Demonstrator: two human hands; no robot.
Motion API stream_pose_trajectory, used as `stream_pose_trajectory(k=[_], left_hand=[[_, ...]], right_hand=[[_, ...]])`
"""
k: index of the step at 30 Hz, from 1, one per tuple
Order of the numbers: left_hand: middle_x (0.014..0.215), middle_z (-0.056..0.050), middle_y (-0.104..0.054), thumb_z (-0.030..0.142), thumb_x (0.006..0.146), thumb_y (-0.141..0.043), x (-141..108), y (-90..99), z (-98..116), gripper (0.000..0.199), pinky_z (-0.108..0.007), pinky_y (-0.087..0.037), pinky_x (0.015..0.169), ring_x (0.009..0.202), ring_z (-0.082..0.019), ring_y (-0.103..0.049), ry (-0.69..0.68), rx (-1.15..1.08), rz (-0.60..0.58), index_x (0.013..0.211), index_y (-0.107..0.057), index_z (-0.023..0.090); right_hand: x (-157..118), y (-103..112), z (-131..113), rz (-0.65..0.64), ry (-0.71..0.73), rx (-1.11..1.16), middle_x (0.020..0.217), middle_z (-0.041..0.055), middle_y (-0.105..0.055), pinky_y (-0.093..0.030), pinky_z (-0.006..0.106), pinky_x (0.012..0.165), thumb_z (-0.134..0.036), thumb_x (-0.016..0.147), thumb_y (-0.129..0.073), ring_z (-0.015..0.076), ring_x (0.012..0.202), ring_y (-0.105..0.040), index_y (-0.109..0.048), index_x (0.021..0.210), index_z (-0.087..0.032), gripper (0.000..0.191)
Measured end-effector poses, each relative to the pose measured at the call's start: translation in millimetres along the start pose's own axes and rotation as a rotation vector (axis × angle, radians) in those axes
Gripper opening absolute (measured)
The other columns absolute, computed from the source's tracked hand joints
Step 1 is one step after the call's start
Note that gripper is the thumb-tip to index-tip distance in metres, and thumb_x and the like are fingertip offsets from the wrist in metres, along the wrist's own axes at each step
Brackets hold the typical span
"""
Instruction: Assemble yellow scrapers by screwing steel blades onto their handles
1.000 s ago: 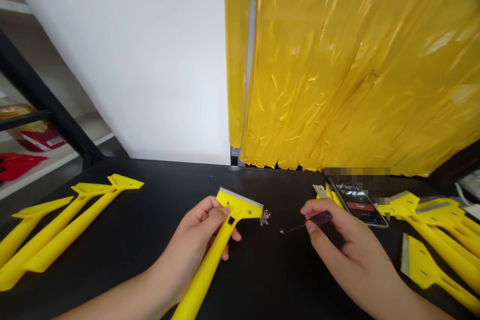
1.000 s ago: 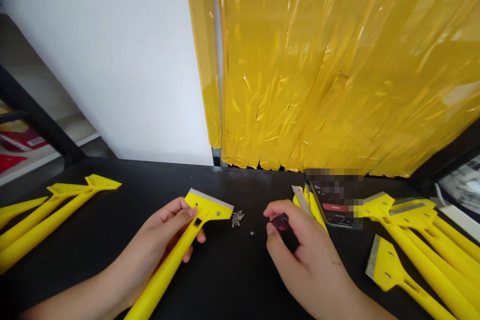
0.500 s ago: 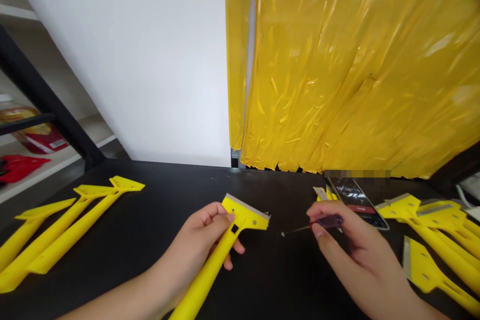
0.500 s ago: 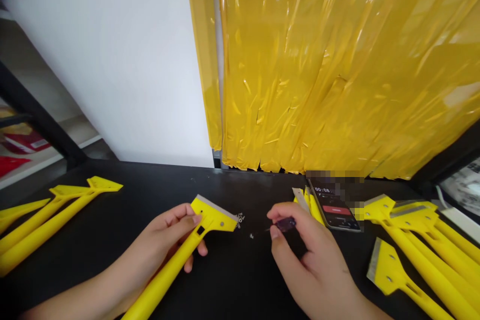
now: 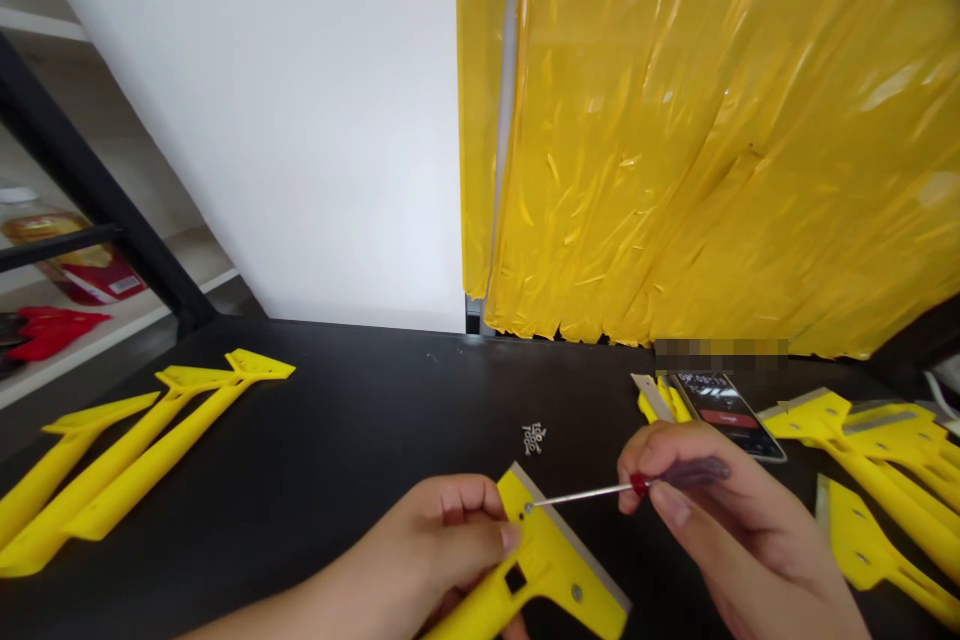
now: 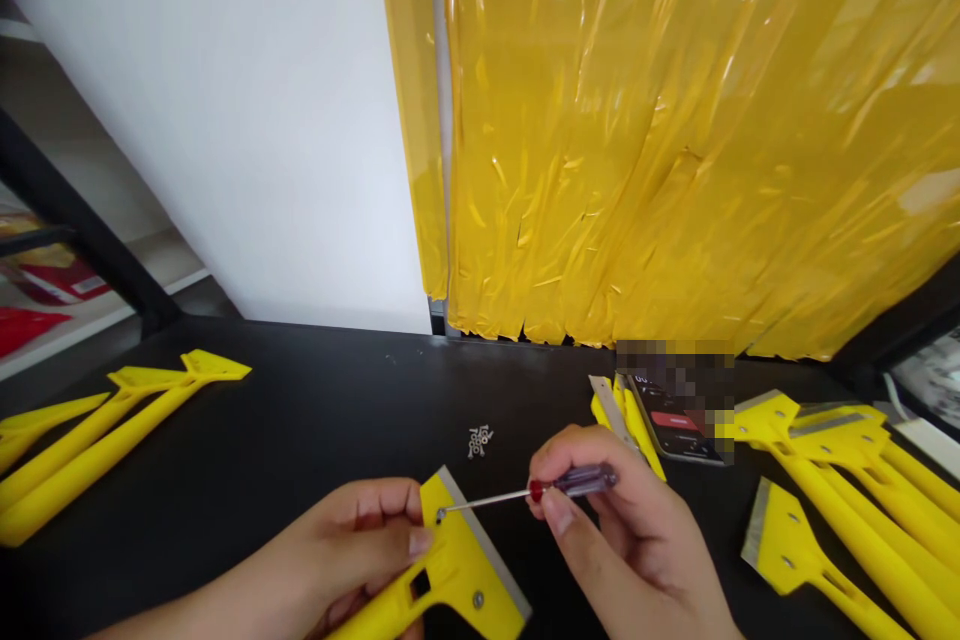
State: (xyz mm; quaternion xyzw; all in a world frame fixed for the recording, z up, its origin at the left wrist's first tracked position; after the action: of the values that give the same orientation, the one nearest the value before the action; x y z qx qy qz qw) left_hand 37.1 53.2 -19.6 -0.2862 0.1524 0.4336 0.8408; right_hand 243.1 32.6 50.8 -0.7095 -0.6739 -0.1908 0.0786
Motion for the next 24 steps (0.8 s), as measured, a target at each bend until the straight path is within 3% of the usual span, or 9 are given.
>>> stream_pose_trajectory(k=[8, 21, 24], left_hand=[[0.094, -0.015, -0.08, 0.035, 0.082, -0.08, -3.6, -8.4, 0.7, 0.024, -0.02, -0.057, 0.06, 0.064, -0.013, -0.069, -0.033, -0.085, -0.024, 0.095, -0.08, 0.015], [0.093, -0.014, -0.08, 0.037, 0.083, -0.079, -1.1, -1.5, -1.6, 0.032, -0.016, -0.05, 0.053, 0.059, -0.011, -0.069, -0.012, -0.028, -0.014, 0.101, -0.075, 0.01], [0.091, -0.013, -0.08, 0.036, 0.081, -0.081, -2.2, -1.7, -0.5, 0.031, -0.017, -0.053, 0.056, 0.059, -0.011, -0.069, -0.017, -0.037, -0.01, 0.098, -0.074, 0.011]], right_hand=[[-2.2, -6.0, 0.8, -0.079, -0.042, 0.013, 0.089, 0.0015, -0.067, -0.058, 0.024, 0.072, -0.031, 0.103, -0.059, 0.0171, 0.08, -0.066, -0.067, 0.105, -0.034, 0.009], [-1.5, -6.1, 6.7, -0.088, -0.051, -0.002, 0.089, 0.0005, -0.066, -0.057, 0.021, 0.072, -0.032, 0.103, -0.059, 0.0157, 0.08, -0.065, -0.066, 0.106, -0.033, 0.007], [-1.3, -6.8, 6.2, -0.094, -0.044, -0.017, 0.089, -0.0001, -0.067, -0.057, 0.02, 0.073, -0.031, 0.104, -0.059, 0.0147, 0.08, -0.065, -0.065, 0.106, -0.033, 0.007]])
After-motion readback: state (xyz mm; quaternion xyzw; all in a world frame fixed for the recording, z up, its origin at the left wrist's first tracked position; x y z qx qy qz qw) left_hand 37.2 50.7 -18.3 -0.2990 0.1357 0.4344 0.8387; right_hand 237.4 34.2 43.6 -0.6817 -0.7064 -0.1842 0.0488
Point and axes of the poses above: each hand's wrist, its own x-axis towards the middle knuckle, its own y-axis out of the back of the hand, z = x × y, the point moved 8 cm from there along x, towards the middle knuckle
